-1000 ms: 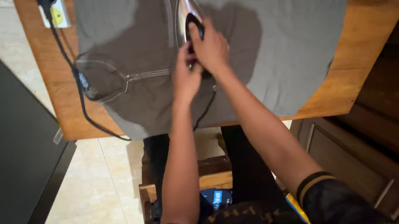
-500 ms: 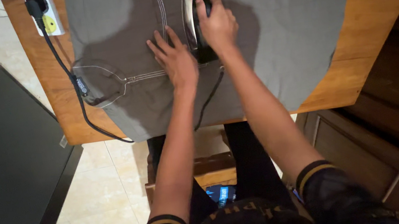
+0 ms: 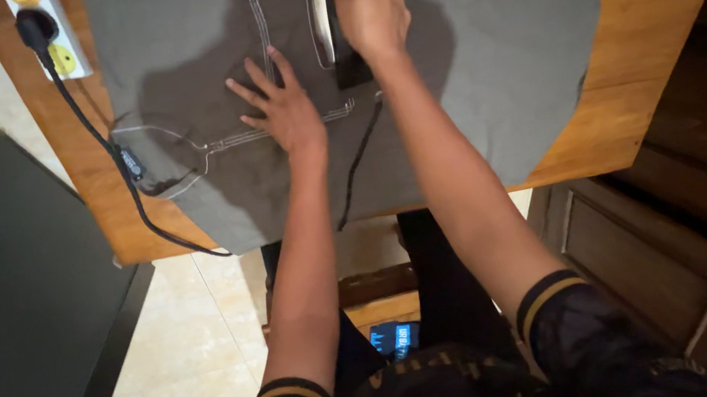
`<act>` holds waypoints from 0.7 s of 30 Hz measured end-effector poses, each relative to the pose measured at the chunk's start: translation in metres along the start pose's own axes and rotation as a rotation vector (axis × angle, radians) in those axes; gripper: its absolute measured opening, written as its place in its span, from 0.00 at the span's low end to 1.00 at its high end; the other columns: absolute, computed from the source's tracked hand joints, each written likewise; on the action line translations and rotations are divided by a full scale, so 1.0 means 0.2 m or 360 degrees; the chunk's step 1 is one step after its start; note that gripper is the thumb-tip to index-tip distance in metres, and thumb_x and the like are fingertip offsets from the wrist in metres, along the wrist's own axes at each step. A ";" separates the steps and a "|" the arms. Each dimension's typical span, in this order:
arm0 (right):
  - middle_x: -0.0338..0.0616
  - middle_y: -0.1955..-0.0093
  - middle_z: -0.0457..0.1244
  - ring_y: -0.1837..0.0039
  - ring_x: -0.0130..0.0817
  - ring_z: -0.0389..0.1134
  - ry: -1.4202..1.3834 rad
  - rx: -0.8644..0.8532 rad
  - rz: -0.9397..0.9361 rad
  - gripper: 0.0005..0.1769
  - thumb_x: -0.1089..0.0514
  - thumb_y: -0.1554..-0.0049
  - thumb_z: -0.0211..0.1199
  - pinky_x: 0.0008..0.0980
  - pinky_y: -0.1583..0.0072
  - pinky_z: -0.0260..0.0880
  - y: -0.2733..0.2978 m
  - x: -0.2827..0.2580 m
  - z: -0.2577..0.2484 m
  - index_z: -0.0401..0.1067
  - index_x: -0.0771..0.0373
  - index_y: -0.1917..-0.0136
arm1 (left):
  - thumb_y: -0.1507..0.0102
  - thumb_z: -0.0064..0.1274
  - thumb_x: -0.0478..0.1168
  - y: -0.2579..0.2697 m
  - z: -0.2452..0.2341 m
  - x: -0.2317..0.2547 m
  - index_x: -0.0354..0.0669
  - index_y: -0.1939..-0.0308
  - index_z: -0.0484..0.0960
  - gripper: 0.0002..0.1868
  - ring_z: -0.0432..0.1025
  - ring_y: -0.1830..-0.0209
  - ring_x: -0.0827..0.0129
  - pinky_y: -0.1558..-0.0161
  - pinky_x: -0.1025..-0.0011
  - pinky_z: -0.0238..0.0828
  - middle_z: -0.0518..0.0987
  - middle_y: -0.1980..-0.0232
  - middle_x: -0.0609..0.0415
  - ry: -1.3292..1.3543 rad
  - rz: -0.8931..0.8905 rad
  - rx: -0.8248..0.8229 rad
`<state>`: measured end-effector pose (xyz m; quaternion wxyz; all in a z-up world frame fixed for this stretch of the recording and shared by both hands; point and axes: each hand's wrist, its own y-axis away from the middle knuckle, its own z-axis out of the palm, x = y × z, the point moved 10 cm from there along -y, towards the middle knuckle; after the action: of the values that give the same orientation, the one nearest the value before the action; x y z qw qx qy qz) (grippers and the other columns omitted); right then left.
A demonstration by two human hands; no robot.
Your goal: The person irons a gray shirt laid flat on a wooden table using a steam iron. After ironing, they fold the shirt neatly on the table.
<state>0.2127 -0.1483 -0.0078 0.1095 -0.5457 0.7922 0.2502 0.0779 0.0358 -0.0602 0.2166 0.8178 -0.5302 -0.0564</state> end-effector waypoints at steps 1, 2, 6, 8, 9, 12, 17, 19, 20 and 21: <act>0.59 0.49 0.71 0.44 0.64 0.71 0.0021 -0.0038 0.0027 0.31 0.34 0.39 0.52 0.59 0.43 0.68 -0.03 0.01 0.01 0.66 0.54 0.32 | 0.34 0.56 0.40 -0.02 0.00 0.00 0.59 0.19 0.49 0.44 0.31 0.20 0.28 0.37 0.19 0.49 0.43 0.18 0.42 -0.0014 0.0001 0.0002; 0.59 0.48 0.71 0.44 0.63 0.71 0.0048 -0.0085 0.0056 0.31 0.33 0.38 0.51 0.60 0.42 0.68 -0.02 0.03 0.03 0.66 0.54 0.32 | 0.35 0.56 0.40 -0.02 0.00 0.00 0.59 0.19 0.49 0.44 0.30 0.20 0.28 0.36 0.19 0.49 0.42 0.18 0.42 -0.0028 -0.0004 -0.0006; 0.65 0.51 0.70 0.46 0.67 0.70 0.0109 -0.0149 0.0084 0.31 0.34 0.38 0.51 0.62 0.43 0.66 0.21 0.16 0.01 0.65 0.53 0.30 | 0.34 0.55 0.42 0.01 0.02 -0.02 0.60 0.19 0.49 0.43 0.30 0.19 0.29 0.34 0.19 0.48 0.42 0.18 0.43 0.0028 -0.0052 -0.0073; 0.66 0.52 0.70 0.46 0.67 0.71 0.0141 -0.0234 0.0090 0.32 0.34 0.37 0.51 0.63 0.43 0.67 0.32 0.19 0.00 0.64 0.57 0.30 | 0.35 0.56 0.42 -0.01 0.01 -0.01 0.59 0.20 0.48 0.44 0.29 0.20 0.29 0.36 0.18 0.46 0.41 0.18 0.43 0.0053 -0.0062 -0.0096; 0.65 0.52 0.70 0.46 0.67 0.71 0.0166 -0.0236 0.0100 0.31 0.34 0.37 0.51 0.63 0.43 0.67 0.32 0.20 -0.01 0.65 0.56 0.31 | 0.35 0.56 0.42 -0.03 0.00 0.00 0.59 0.20 0.48 0.44 0.28 0.20 0.28 0.36 0.18 0.45 0.40 0.18 0.42 0.0069 -0.0070 -0.0101; 0.63 0.52 0.70 0.46 0.65 0.71 0.0228 -0.0232 0.0137 0.29 0.35 0.38 0.51 0.63 0.42 0.66 0.29 0.21 -0.04 0.68 0.54 0.34 | 0.35 0.56 0.41 -0.01 -0.02 0.01 0.57 0.19 0.48 0.45 0.28 0.20 0.28 0.36 0.18 0.45 0.40 0.18 0.41 0.0087 -0.0018 -0.0102; 0.59 0.51 0.71 0.46 0.62 0.72 0.0078 0.0058 0.0093 0.30 0.33 0.40 0.52 0.59 0.45 0.68 -0.03 0.16 -0.16 0.69 0.54 0.35 | 0.37 0.53 0.32 0.03 -0.10 0.00 0.55 0.18 0.50 0.45 0.27 0.20 0.29 0.34 0.19 0.41 0.39 0.17 0.40 0.0174 -0.0042 -0.0113; 0.56 0.58 0.73 0.47 0.57 0.74 -0.0069 -0.0089 0.0203 0.31 0.33 0.41 0.49 0.55 0.41 0.68 -0.09 0.20 -0.13 0.67 0.52 0.34 | 0.40 0.52 0.30 0.02 -0.17 0.06 0.53 0.21 0.55 0.44 0.30 0.20 0.30 0.33 0.22 0.41 0.44 0.20 0.38 0.0175 0.0004 -0.0089; 0.55 0.61 0.75 0.48 0.54 0.75 -0.0128 -0.0177 0.0262 0.31 0.33 0.41 0.48 0.53 0.40 0.68 -0.08 0.23 -0.10 0.66 0.51 0.33 | 0.42 0.53 0.31 0.05 -0.19 0.09 0.52 0.24 0.59 0.42 0.33 0.21 0.30 0.32 0.24 0.41 0.49 0.22 0.37 0.0180 0.0024 -0.0100; 0.57 0.57 0.73 0.47 0.57 0.74 -0.0073 -0.0133 0.0206 0.31 0.32 0.40 0.49 0.55 0.41 0.68 -0.05 0.24 -0.12 0.68 0.52 0.34 | 0.44 0.53 0.32 0.08 -0.21 0.12 0.51 0.27 0.62 0.40 0.37 0.21 0.31 0.31 0.27 0.42 0.54 0.24 0.36 0.0185 0.0044 -0.0111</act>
<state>0.2061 -0.2033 -0.0119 0.0883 -0.4916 0.8121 0.3019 0.0875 0.0218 -0.0123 0.2761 0.8043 -0.5257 -0.0242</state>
